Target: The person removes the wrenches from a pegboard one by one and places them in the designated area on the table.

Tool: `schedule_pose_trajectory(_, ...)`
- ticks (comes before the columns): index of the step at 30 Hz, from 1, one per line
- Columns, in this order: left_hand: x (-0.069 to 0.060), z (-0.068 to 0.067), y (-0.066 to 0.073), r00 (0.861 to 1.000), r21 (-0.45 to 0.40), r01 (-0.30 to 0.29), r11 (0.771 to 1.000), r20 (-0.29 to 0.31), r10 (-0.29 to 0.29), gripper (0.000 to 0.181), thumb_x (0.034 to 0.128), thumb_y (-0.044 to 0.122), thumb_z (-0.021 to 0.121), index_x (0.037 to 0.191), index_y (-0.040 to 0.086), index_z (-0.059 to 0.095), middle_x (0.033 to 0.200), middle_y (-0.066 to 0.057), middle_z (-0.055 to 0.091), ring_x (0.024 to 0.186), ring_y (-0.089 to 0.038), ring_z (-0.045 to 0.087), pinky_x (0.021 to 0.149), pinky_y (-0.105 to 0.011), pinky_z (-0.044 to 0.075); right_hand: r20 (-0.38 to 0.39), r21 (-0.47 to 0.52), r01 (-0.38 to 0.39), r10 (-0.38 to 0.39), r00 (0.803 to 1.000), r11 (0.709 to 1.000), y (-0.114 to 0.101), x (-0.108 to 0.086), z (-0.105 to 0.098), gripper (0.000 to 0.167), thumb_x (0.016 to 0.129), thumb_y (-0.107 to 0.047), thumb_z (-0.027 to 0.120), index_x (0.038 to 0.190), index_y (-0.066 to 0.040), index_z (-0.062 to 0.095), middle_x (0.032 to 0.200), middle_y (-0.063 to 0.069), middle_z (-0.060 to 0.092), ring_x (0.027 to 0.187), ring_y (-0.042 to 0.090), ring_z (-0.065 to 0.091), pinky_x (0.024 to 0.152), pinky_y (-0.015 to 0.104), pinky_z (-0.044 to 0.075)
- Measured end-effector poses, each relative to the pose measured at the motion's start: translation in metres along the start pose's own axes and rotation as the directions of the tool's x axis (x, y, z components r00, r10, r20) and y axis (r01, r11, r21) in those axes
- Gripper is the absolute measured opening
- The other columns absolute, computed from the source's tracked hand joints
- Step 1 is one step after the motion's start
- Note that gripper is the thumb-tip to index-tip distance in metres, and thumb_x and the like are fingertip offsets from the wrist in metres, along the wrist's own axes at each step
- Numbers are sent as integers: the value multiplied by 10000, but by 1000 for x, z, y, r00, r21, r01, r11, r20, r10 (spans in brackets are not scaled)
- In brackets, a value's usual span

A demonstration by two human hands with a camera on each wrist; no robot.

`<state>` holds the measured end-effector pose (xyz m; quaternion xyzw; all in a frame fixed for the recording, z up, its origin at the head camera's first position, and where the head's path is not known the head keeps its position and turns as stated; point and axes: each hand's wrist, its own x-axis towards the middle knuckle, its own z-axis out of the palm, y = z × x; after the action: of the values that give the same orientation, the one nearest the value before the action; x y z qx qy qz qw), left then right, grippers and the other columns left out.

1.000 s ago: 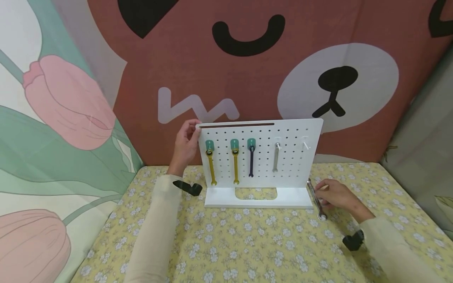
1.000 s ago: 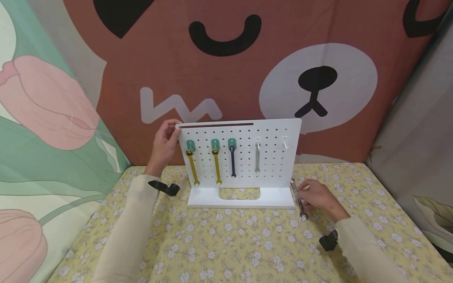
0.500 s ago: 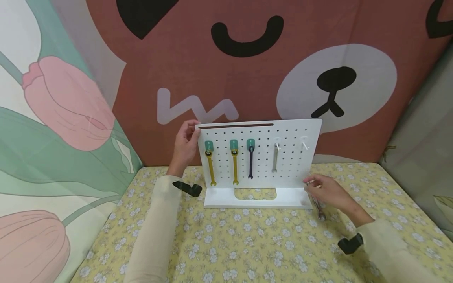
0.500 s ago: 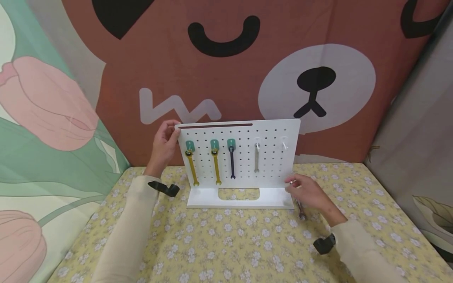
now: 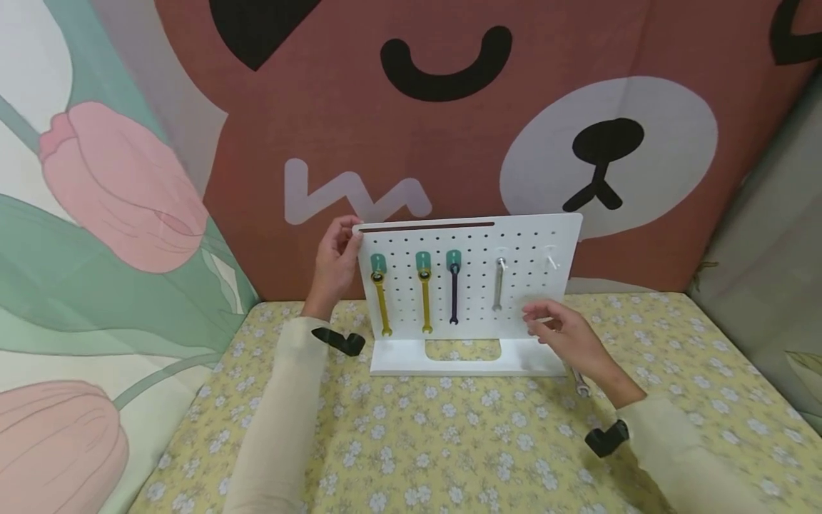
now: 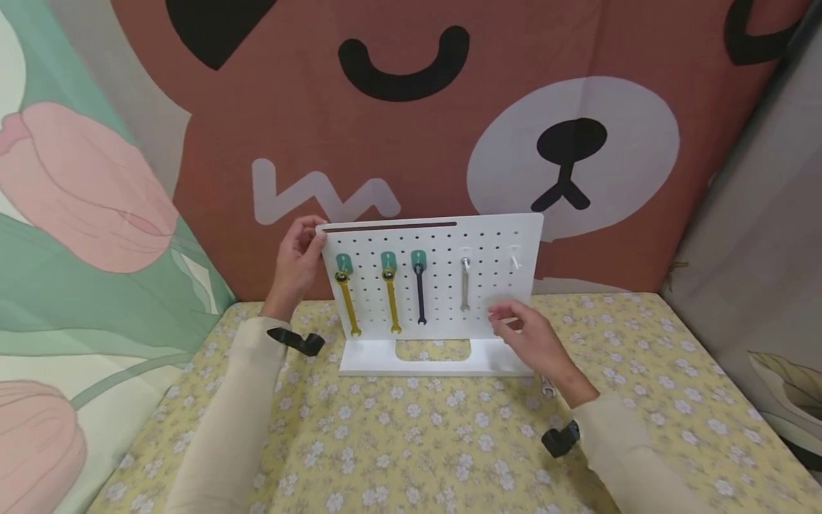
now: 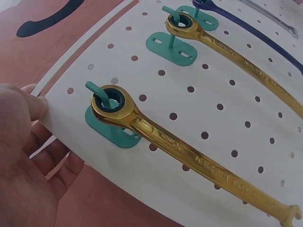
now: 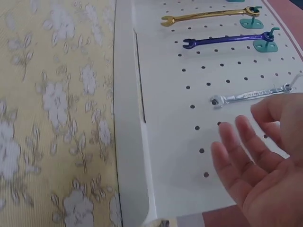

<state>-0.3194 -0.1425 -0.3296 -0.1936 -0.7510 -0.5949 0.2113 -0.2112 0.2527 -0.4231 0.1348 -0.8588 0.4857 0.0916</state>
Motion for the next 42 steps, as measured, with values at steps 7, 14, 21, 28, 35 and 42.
schedule_pose_trajectory(7, -1, -1, 0, 1000, -15, -7, 1000, -3, 7, 265, 1092, 157, 532, 1318, 24, 567, 1027, -131, 585, 922, -256, 563, 830, -397, 475, -37, 12, 7, -7, 999, 1000, -2, 9, 10, 319, 1062, -208, 610, 1342, -55, 626, 1276, 93, 658, 1106, 245, 629, 868, 259, 506)
schedule_pose_trajectory(14, 0, 0, -1, 1000, -20, -11, 1000, -9, 11, 242, 1088, 156, 541, 1303, 52, 583, 1023, -129, 587, 925, -250, 565, 819, -326, 473, -109, 76, 17, -9, 994, 997, -11, 20, 18, 323, 1075, -223, 586, 1350, -58, 623, 1328, 104, 636, 1183, 254, 618, 910, 226, 482)
schedule_pose_trajectory(21, -1, 1, 1, 1000, -35, -11, 999, -6, 10, 255, 1087, 110, 529, 1320, 17, 575, 1048, -207, 586, 935, -306, 561, 824, -395, 463, -101, 168, 16, 2, 995, 986, -17, 26, 24, 360, 1083, -204, 563, 1406, -44, 575, 1370, 136, 605, 1172, 256, 634, 920, 205, 477)
schedule_pose_trajectory(28, -2, 2, 10, 999, -15, -36, 999, 1, 36, 266, 1086, 27, 486, 1325, -80, 535, 1064, -316, 565, 948, -402, 548, 842, -488, 451, -104, 176, 2, 17, 994, 984, -21, 32, 28, 385, 1081, -234, 571, 1431, -75, 559, 1385, 109, 603, 1205, 263, 622, 947, 232, 468)
schedule_pose_trajectory(35, -11, 2, 37, 999, -26, -48, 998, 10, 48, 238, 1076, -3, 489, 1284, -106, 539, 1033, -305, 566, 938, -378, 557, 840, -463, 455, -105, 189, 26, -6, 994, 982, -20, 38, 33, 401, 1078, -195, 577, 1457, -75, 534, 1384, 116, 610, 1224, 273, 611, 962, 231, 463)
schedule_pose_trajectory(42, -11, 2, 37, 999, -27, -38, 999, 12, 38, 232, 1079, 10, 491, 1286, -83, 540, 1037, -294, 570, 943, -372, 558, 828, -402, 458, -108, 262, -1, 31, 994, 965, -22, 46, 38, 379, 1070, -146, 573, 1429, -28, 540, 1339, 165, 631, 1193, 276, 624, 919, 240, 507)
